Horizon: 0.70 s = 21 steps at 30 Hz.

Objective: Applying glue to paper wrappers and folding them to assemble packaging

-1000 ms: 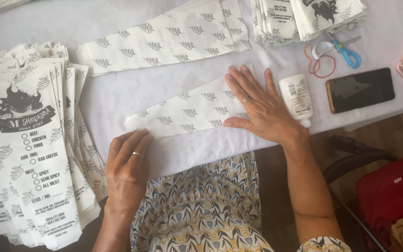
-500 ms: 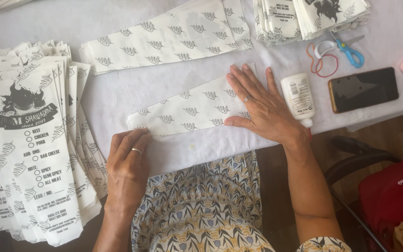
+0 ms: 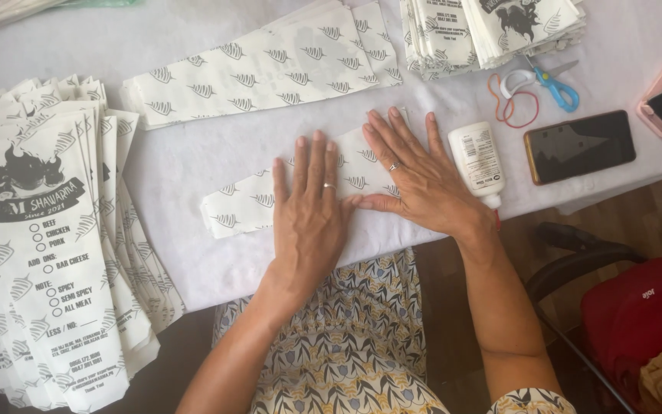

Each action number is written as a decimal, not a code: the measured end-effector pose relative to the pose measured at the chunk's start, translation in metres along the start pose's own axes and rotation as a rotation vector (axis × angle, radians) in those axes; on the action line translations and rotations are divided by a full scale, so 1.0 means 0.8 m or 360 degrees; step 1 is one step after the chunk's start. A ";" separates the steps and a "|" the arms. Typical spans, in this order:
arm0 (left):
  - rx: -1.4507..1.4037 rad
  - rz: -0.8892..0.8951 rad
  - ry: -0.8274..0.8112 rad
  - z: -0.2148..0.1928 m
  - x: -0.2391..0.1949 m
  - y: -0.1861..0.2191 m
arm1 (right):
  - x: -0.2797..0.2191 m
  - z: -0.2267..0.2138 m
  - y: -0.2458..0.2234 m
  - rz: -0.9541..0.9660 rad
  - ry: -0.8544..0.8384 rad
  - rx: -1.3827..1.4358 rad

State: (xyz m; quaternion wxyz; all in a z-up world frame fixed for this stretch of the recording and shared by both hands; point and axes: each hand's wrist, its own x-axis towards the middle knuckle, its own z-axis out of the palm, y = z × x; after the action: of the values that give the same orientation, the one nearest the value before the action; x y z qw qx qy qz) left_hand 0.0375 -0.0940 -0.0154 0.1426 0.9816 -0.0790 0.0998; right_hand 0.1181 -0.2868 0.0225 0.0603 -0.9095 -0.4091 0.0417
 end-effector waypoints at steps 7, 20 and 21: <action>0.0199 -0.0286 -0.0189 -0.048 -0.053 -0.035 | 0.002 -0.005 0.002 0.0009 -0.0045 -0.0022; 0.0162 -0.0124 -0.0157 -0.072 -0.069 -0.055 | -0.044 -0.010 -0.079 0.0148 -0.0185 0.0088; 0.0212 -0.0120 -0.0139 -0.072 -0.069 -0.054 | -0.059 -0.013 -0.067 0.0243 -0.0085 0.0035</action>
State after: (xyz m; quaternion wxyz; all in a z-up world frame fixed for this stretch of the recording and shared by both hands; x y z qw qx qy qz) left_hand -0.0179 -0.0294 0.0151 0.0772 0.9945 -0.0415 0.0565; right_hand 0.0482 -0.2879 0.0414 0.0558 -0.9360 -0.3395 0.0750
